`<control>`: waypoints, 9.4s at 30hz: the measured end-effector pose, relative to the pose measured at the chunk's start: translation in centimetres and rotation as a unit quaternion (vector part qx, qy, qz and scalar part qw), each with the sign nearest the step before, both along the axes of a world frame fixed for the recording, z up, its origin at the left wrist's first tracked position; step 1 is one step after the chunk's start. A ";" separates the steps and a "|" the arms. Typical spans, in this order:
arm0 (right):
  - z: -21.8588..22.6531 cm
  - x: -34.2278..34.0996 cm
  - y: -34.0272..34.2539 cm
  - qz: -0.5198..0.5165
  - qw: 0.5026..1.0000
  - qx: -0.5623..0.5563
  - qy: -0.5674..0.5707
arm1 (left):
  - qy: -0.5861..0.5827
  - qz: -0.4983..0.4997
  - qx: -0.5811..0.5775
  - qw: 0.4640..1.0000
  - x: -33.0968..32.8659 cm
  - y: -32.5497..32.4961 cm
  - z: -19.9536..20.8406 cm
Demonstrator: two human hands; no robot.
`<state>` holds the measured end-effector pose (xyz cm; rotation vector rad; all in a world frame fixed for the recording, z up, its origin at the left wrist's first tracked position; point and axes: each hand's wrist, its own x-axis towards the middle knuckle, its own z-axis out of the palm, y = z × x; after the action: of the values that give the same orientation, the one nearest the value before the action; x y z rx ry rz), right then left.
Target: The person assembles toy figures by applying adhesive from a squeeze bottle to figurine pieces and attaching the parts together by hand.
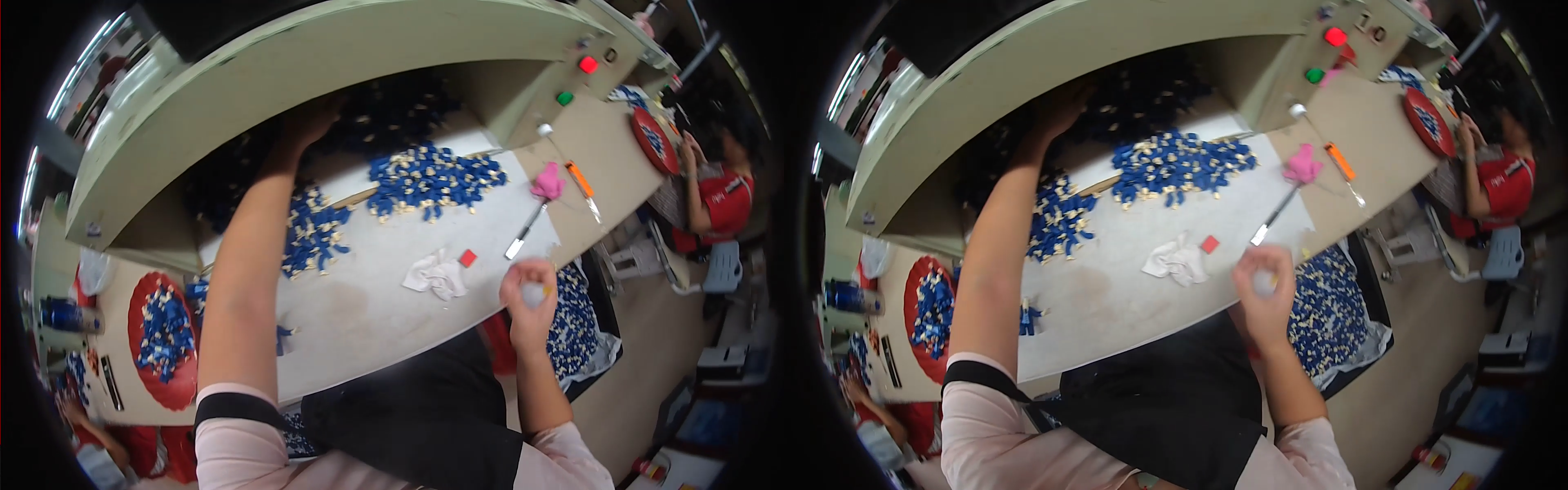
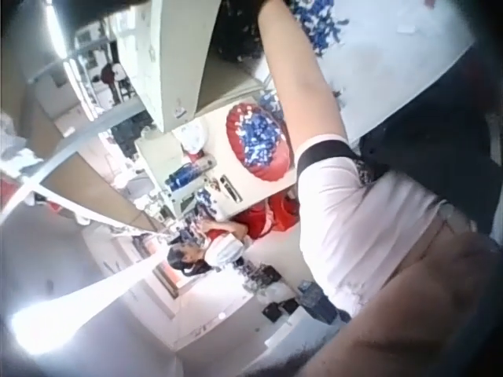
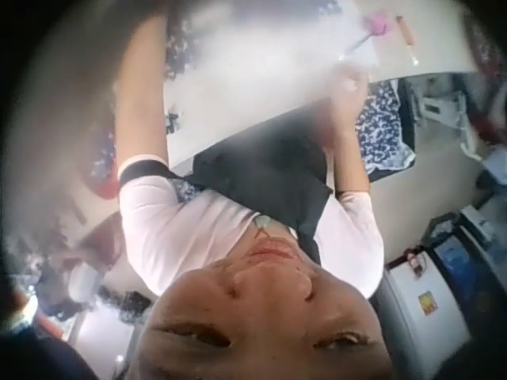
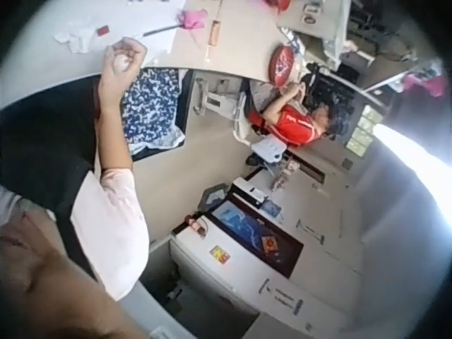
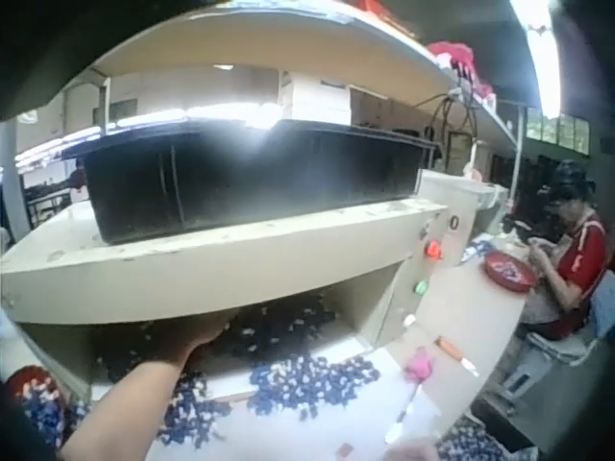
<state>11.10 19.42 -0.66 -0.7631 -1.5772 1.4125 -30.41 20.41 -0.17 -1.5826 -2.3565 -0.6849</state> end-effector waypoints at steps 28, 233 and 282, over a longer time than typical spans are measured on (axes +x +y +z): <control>-0.7 -7.0 23.2 -0.159 0.977 -0.132 0.046 | 0.058 -0.060 0.137 0.987 0.2 2.8 0.8; 2.4 -3.4 -1.2 0.102 0.992 0.055 -0.052 | -0.846 -0.062 0.295 0.440 26.6 -21.8 -2.0; 1.7 -5.0 -6.3 0.237 0.955 0.157 -0.081 | -0.844 -0.057 0.283 0.451 27.7 -20.6 -1.5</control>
<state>6.06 13.07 1.01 -0.3236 -2.1528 1.3957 -2.71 -0.17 -1.70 -0.2912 -1.7078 -3.7832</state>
